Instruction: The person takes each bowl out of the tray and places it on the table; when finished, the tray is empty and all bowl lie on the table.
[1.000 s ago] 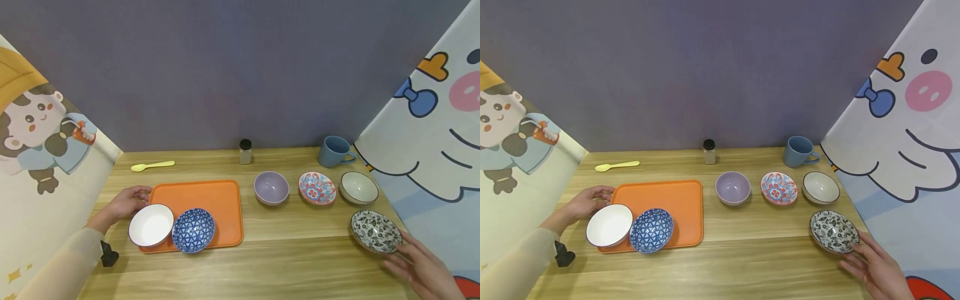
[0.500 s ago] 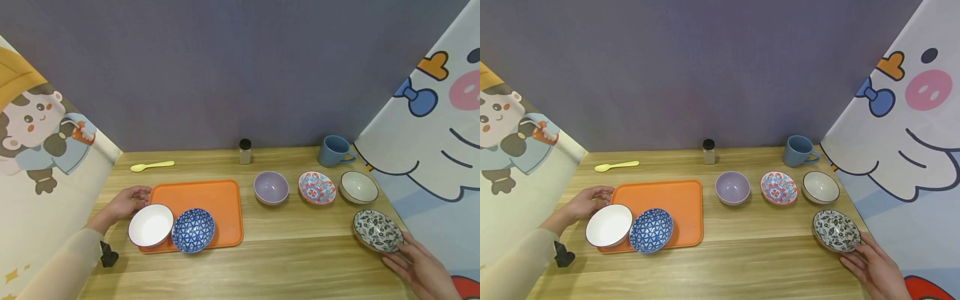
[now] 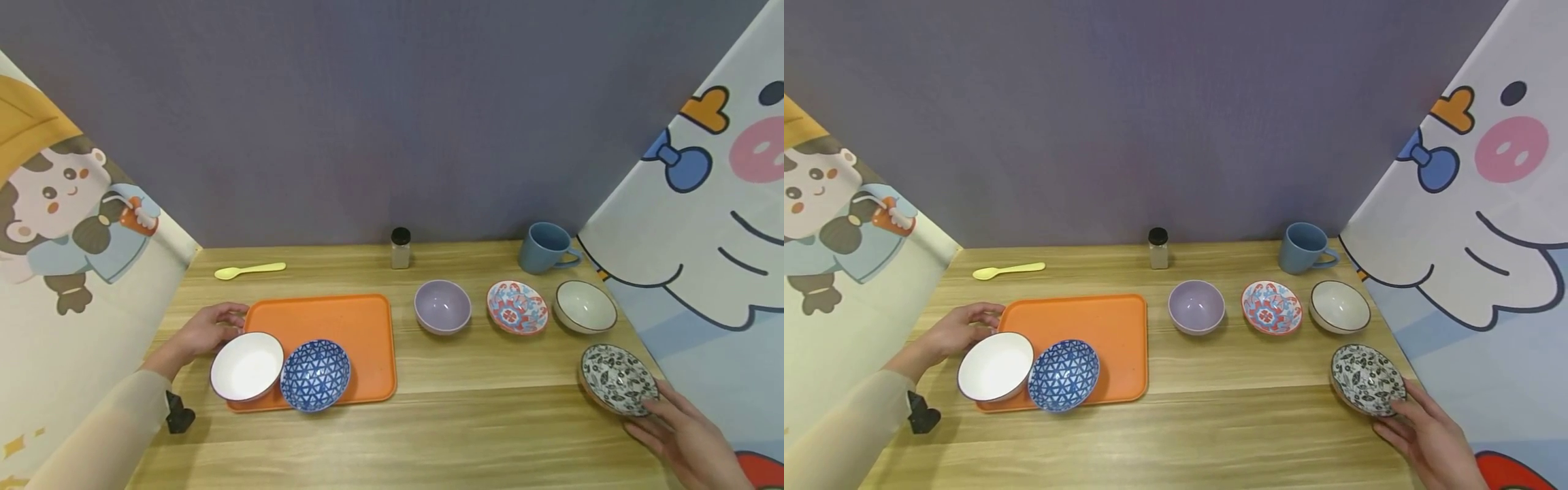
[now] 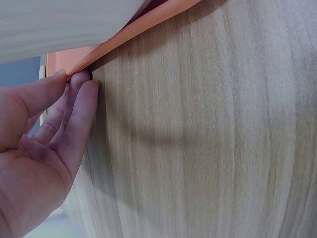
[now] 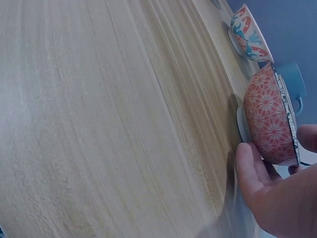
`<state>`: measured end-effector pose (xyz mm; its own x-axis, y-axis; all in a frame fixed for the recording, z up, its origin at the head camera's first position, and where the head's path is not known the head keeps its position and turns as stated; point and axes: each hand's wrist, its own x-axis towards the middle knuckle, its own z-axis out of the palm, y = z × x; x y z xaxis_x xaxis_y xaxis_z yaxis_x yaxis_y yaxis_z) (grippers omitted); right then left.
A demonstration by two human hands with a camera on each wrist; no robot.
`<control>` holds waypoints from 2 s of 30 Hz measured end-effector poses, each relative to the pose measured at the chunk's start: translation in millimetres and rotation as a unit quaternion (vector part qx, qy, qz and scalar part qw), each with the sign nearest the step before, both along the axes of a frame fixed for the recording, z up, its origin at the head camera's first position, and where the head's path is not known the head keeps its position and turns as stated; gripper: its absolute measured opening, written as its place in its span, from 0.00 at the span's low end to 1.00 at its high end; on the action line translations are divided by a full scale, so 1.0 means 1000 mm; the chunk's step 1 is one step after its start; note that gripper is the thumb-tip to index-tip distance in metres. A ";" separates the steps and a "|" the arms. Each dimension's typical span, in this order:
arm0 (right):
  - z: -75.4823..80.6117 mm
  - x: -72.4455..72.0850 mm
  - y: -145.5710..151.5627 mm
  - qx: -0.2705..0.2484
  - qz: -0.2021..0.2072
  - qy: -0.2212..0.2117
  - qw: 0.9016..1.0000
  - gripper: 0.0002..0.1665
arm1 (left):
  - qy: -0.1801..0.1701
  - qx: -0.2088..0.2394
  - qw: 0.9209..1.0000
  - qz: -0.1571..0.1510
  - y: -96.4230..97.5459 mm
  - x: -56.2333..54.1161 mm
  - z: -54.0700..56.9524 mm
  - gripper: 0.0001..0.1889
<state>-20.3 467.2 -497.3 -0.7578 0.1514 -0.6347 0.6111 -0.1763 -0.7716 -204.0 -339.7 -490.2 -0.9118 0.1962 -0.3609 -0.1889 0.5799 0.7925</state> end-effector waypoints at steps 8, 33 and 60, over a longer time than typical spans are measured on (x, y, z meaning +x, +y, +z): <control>0.010 -0.003 -0.005 0.175 0.003 -0.012 0.984 0.53 | -0.003 0.001 1.000 0.003 0.001 0.001 0.001 0.28; 0.094 -0.059 -0.070 0.180 0.147 0.273 0.934 0.23 | -0.006 0.007 1.000 0.002 -0.002 0.000 0.000 0.28; 0.061 -0.134 -0.302 0.068 0.326 0.275 0.902 0.30 | -0.013 -0.013 1.000 -0.009 0.001 -0.008 0.006 0.29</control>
